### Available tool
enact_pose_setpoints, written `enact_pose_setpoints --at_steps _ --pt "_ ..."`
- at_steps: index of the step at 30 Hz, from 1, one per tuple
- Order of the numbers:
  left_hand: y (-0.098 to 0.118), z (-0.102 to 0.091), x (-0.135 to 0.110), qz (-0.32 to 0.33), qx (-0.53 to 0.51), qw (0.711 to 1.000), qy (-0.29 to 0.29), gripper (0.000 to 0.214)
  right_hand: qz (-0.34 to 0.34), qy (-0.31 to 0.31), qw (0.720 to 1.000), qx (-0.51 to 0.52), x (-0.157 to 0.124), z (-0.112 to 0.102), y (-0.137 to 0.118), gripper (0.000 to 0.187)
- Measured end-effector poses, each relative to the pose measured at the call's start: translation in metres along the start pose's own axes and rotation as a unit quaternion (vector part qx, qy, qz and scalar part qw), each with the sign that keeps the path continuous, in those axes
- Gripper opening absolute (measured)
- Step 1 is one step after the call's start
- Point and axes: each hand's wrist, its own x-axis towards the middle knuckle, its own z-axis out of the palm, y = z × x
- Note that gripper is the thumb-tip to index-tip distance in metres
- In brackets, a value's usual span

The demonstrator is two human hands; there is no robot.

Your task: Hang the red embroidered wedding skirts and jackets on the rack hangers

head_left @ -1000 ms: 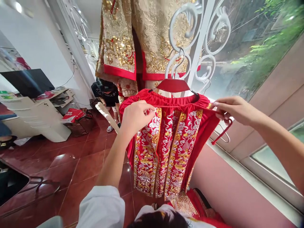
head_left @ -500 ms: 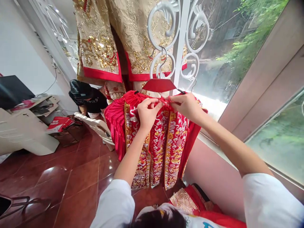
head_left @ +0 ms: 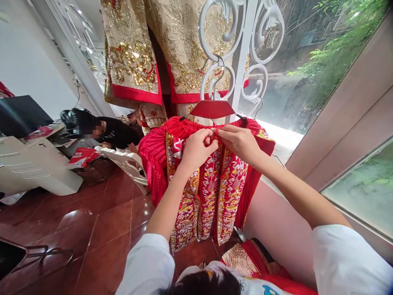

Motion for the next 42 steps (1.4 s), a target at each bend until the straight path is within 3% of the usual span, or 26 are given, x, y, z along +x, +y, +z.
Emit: enact_pose_setpoints --at_steps 2,6,10,13,16,18,20,23,25,28,30,31,35,37,39,42 --pt "0.004 0.002 0.0 0.035 0.011 0.999 0.001 0.004 -0.006 0.028 1.0 0.007 0.0 -0.003 0.001 0.036" --pt "0.012 0.012 0.0 0.076 0.048 0.994 0.063 0.004 -0.001 0.036 0.999 -0.037 0.003 -0.015 0.003 0.022" --pt "0.011 0.014 -0.004 0.086 0.207 0.967 0.12 0.006 0.075 0.02 0.989 -0.123 -0.005 -0.027 0.019 0.011" --pt "0.003 0.009 -0.009 0.098 0.287 0.945 0.123 0.009 0.121 0.014 0.982 -0.146 -0.02 -0.029 0.032 0.007" --pt "-0.001 0.007 -0.01 0.095 0.281 0.946 0.131 0.01 0.139 0.057 0.986 -0.077 -0.029 -0.028 0.029 0.006" --pt "0.001 0.01 -0.008 0.08 0.23 0.959 0.143 0.009 0.169 0.097 0.98 0.044 -0.028 -0.028 0.02 0.005" --pt "0.005 0.016 -0.004 0.061 0.153 0.976 0.143 0.008 0.237 0.095 0.941 0.221 -0.023 -0.029 0.01 0.002" --pt "0.009 0.025 0.001 0.014 -0.023 0.993 0.112 0.009 0.355 0.048 0.809 0.466 -0.016 -0.03 0.001 0.008" --pt "0.01 0.029 0.004 -0.033 -0.14 0.986 0.088 0.01 0.388 0.049 0.736 0.552 -0.014 -0.029 0.0 0.011" --pt "0.01 0.029 0.007 -0.075 -0.221 0.969 0.078 0.01 0.384 0.066 0.699 0.6 -0.013 -0.025 0.001 0.018" --pt "0.01 0.024 0.01 -0.089 -0.251 0.963 0.034 0.012 0.366 0.053 0.709 0.601 -0.014 -0.023 0.005 0.027" --pt "0.009 0.02 0.011 -0.102 -0.269 0.958 0.0 0.013 0.357 0.042 0.726 0.586 -0.015 -0.022 0.009 0.031" --pt "0.005 -0.006 0.011 -0.138 -0.275 0.948 -0.084 0.023 0.328 0.026 0.838 0.436 -0.02 -0.024 0.03 0.038" --pt "0.004 -0.018 0.007 -0.114 -0.211 0.965 -0.109 0.029 0.313 -0.006 0.867 0.388 -0.023 -0.028 0.037 0.04" --pt "0.005 -0.022 0.002 -0.083 -0.129 0.981 -0.115 0.029 0.295 -0.039 0.884 0.36 -0.025 -0.03 0.038 0.043" --pt "0.009 -0.018 -0.003 -0.042 -0.046 0.997 -0.05 0.016 0.269 -0.016 0.915 0.299 -0.025 -0.033 0.034 0.043"
